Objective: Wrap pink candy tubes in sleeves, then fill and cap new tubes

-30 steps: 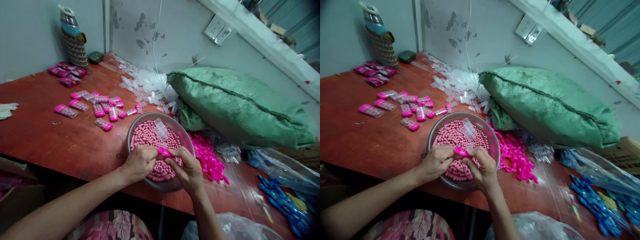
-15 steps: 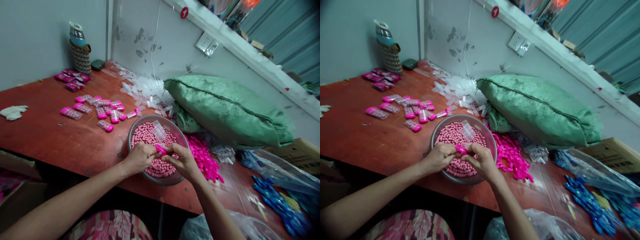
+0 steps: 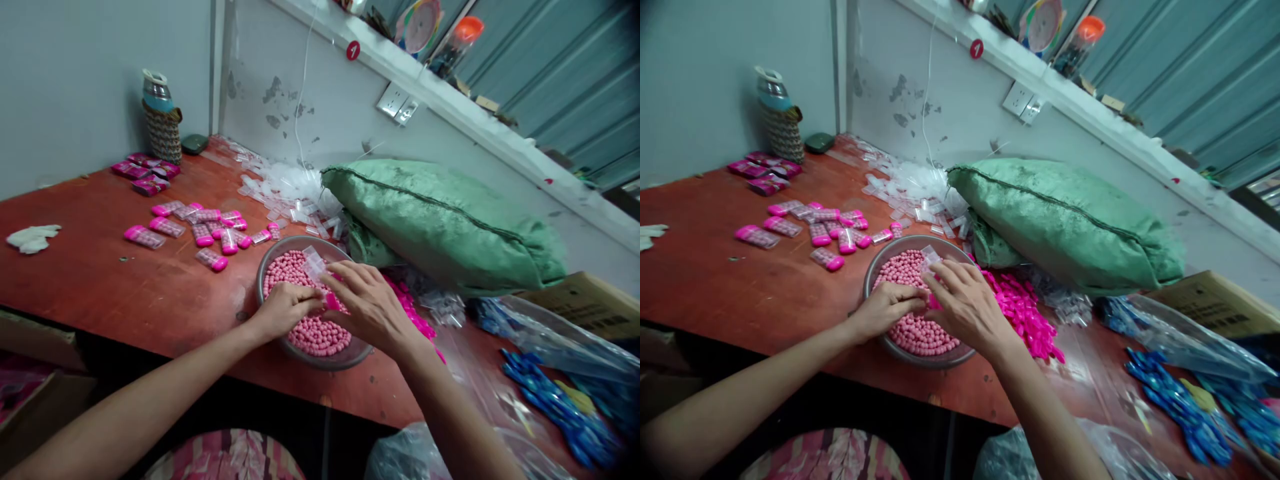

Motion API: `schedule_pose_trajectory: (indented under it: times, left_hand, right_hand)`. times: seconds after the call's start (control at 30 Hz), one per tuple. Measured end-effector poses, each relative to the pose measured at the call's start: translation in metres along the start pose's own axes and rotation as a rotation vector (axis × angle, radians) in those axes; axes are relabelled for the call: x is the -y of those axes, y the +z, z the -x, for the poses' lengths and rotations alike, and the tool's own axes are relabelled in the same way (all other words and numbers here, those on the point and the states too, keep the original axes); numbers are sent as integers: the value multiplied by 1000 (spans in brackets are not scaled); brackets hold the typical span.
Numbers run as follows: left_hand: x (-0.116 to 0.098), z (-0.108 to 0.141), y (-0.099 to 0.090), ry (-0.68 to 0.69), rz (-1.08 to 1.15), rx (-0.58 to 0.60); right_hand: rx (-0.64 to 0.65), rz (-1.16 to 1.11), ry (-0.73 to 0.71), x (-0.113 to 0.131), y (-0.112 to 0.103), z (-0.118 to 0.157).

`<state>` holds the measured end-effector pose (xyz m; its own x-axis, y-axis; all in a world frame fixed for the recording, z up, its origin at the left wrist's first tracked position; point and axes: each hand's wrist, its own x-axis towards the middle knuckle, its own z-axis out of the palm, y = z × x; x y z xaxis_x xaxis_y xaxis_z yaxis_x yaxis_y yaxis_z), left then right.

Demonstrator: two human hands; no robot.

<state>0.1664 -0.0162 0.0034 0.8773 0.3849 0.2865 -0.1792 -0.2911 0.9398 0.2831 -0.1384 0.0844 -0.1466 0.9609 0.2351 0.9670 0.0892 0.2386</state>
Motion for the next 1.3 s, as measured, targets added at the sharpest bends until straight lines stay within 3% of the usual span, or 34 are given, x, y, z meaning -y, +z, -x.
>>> schedule_pose_trajectory:
  times: [0.17, 0.4, 0.53, 0.73, 1.0, 1.3]
  left_hand:
    - [-1, -8, -2, -70, 123, -161]
    - [1, -10, -1, -89, 186, -207]
    - [2, -10, -1, -110, 214, -206]
    - [3, -11, -2, -136, 180, -183]
    - [0, -10, 0, -63, -26, -205]
    - [-2, -3, 3, -51, -239, -228]
  right_hand:
    - [-162, 8, 295, 11, 35, 13]
    - [-296, 75, 471, 33, 63, 0]
    - [-352, 96, 446, 32, 69, -3]
    - [-322, 113, 392, 28, 70, -1]
    - [-103, 38, 401, 26, 59, -4]
    - [-171, 56, 363, 30, 73, -11]
